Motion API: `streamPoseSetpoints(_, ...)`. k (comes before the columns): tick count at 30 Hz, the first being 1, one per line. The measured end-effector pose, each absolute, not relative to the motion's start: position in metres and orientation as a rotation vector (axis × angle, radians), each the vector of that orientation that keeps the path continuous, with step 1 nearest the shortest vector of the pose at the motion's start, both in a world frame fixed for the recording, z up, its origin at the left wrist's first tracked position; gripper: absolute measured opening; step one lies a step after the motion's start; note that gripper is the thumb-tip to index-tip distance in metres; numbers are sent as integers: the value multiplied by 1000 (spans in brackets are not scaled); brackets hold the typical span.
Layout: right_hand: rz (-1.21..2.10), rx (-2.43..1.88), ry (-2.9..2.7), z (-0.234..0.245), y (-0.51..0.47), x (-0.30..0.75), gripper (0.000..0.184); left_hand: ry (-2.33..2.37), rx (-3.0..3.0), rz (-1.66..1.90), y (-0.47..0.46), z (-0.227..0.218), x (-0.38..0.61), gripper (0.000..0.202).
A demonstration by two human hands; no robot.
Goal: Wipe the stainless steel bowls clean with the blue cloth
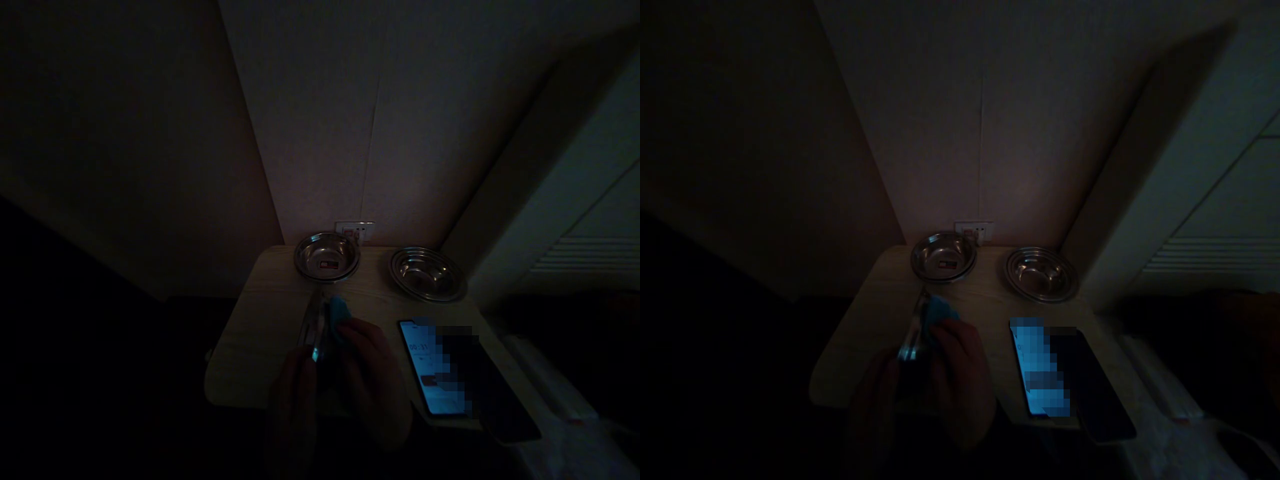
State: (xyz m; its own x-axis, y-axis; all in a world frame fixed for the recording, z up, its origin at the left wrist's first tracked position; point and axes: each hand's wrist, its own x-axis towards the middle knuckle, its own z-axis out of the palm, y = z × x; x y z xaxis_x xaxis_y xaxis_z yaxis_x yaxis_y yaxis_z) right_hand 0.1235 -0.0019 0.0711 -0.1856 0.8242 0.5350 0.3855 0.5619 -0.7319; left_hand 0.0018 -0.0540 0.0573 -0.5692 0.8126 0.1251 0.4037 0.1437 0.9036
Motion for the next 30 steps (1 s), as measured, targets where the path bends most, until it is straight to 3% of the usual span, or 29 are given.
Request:
streamPoseSetpoints(5,376,-1008,-1849,74,-2,125,33,1889,1330,1223,-44,79,1,41)
streamPoseSetpoints(13,206,-918,-1887,82,4,119,27,2049,1351,1270,-45,83,1,42)
streamPoseSetpoints(30,201,-898,-1967,88,13,123,27,2118,1306,1387,-44,83,3,40)
